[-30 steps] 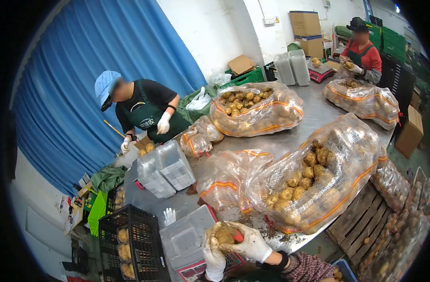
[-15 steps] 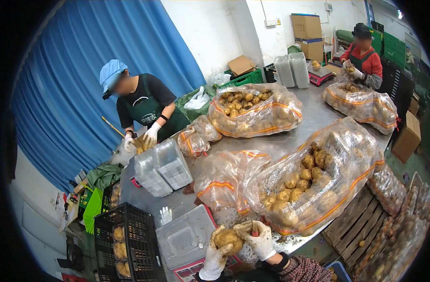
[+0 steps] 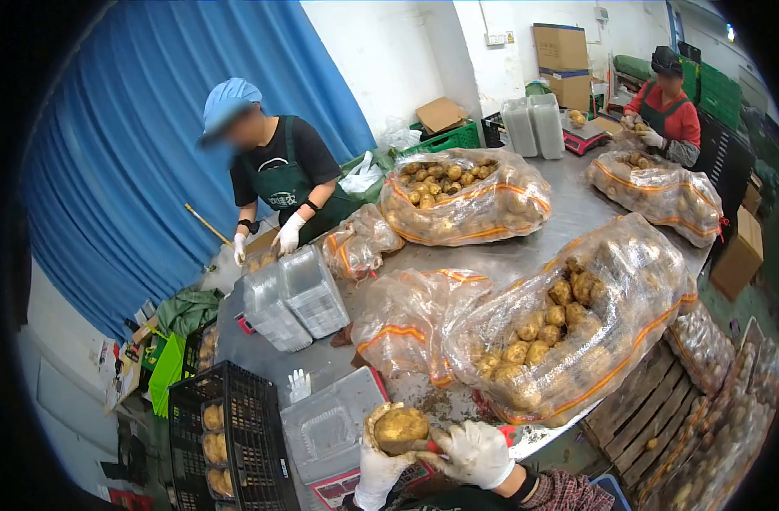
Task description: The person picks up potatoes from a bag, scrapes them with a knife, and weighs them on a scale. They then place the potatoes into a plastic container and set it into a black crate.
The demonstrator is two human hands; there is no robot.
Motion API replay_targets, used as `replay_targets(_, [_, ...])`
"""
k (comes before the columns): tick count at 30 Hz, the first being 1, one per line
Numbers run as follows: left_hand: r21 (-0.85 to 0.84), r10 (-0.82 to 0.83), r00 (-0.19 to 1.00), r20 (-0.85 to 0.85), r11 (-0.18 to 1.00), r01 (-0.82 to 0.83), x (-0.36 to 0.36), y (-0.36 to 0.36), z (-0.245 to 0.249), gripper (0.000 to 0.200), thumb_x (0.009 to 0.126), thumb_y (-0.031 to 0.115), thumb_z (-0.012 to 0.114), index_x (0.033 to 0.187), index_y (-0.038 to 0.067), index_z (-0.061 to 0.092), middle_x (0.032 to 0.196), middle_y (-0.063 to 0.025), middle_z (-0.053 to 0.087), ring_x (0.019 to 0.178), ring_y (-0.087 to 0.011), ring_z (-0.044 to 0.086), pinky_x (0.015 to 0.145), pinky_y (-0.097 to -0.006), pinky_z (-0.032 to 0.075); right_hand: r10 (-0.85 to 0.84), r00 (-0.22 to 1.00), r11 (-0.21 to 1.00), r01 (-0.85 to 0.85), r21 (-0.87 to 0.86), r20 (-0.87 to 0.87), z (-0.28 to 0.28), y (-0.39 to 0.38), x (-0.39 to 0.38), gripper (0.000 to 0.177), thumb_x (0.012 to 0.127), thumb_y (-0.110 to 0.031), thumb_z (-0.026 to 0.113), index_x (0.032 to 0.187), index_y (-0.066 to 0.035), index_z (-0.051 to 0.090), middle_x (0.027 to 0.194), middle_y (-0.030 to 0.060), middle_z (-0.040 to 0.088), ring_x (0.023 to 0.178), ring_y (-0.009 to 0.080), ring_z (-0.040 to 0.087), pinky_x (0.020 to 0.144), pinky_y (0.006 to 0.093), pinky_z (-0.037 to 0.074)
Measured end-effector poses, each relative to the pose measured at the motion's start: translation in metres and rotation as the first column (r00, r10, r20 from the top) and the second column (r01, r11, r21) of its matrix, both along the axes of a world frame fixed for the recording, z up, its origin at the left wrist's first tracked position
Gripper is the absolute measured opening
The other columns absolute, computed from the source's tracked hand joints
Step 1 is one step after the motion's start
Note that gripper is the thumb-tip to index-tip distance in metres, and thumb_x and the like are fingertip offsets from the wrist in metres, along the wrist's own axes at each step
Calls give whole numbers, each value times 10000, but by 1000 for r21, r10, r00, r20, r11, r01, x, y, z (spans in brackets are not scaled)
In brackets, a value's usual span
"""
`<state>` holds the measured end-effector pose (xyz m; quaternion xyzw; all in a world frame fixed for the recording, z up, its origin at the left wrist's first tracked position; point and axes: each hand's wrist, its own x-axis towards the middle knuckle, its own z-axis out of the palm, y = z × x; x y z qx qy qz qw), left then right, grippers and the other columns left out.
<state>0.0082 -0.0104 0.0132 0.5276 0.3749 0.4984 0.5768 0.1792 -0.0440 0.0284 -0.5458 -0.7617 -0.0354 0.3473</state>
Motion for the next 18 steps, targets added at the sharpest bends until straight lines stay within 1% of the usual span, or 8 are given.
replay_targets(4, [17,39,995,-96,999,-37,-3,-1,-4,834,602,30,848,1288,19,373,1288,-137,484,1137,-225,526,970,-369,454,-197,980,980,196,39,3,-10,15,14,359,674,-421,753,865,-128,673,637,18,518,567,185,526,494,329,407])
replay_targets(7, [11,-33,994,-104,999,34,-8,2,-8,834,593,-3,838,1287,18,376,1280,-136,486,1132,-236,532,968,-377,458,18,1000,1000,-19,14,18,2,5,5,311,729,-392,728,883,-130,660,636,22,530,567,187,544,483,313,417])
replay_targets(9, [-172,-144,977,155,970,170,-12,4,-7,767,651,25,810,1281,49,373,1275,-137,491,1158,-248,518,981,-407,458,4,996,1000,-3,12,-90,0,9,9,293,736,-383,724,865,-127,664,626,32,540,559,200,551,488,323,427])
replay_targets(10, [-171,-143,978,152,971,168,-13,3,-8,767,651,25,810,1281,49,373,1275,-137,491,1158,-248,518,981,-407,458,1,980,1000,1,7,-199,-3,14,12,275,742,-374,721,848,-125,668,617,41,549,551,212,559,493,333,438])
replay_targets(11, [-241,-123,915,385,943,228,-15,2,-10,763,667,94,809,1291,59,370,1266,-146,494,1168,-270,511,988,-423,450,-191,948,980,169,-104,-254,-2,25,21,258,745,-354,724,775,-106,659,610,72,568,550,244,575,508,352,458])
replay_targets(12, [-292,-76,804,590,908,300,-19,1,-11,764,683,164,808,1300,69,368,1258,-156,498,1178,-291,504,995,-439,443,-179,910,984,160,-82,-373,-8,28,23,273,743,-345,730,738,-85,649,600,84,578,553,263,584,511,356,464])
replay_targets(14, [-254,-99,822,561,924,284,-23,1,-18,758,718,291,764,1320,76,356,1256,-181,495,1195,-321,488,997,-465,434,-173,879,950,29,-312,-445,-11,17,23,293,739,-349,733,797,-70,663,686,100,629,618,273,623,554,351,492])
replay_targets(18, [-370,2,808,589,890,268,-24,4,-15,715,759,337,716,1323,81,359,1271,-191,487,1186,-337,490,984,-470,441,-31,835,974,-98,-204,-549,4,11,12,322,749,-354,725,887,-69,665,792,108,660,673,277,645,592,344,510])
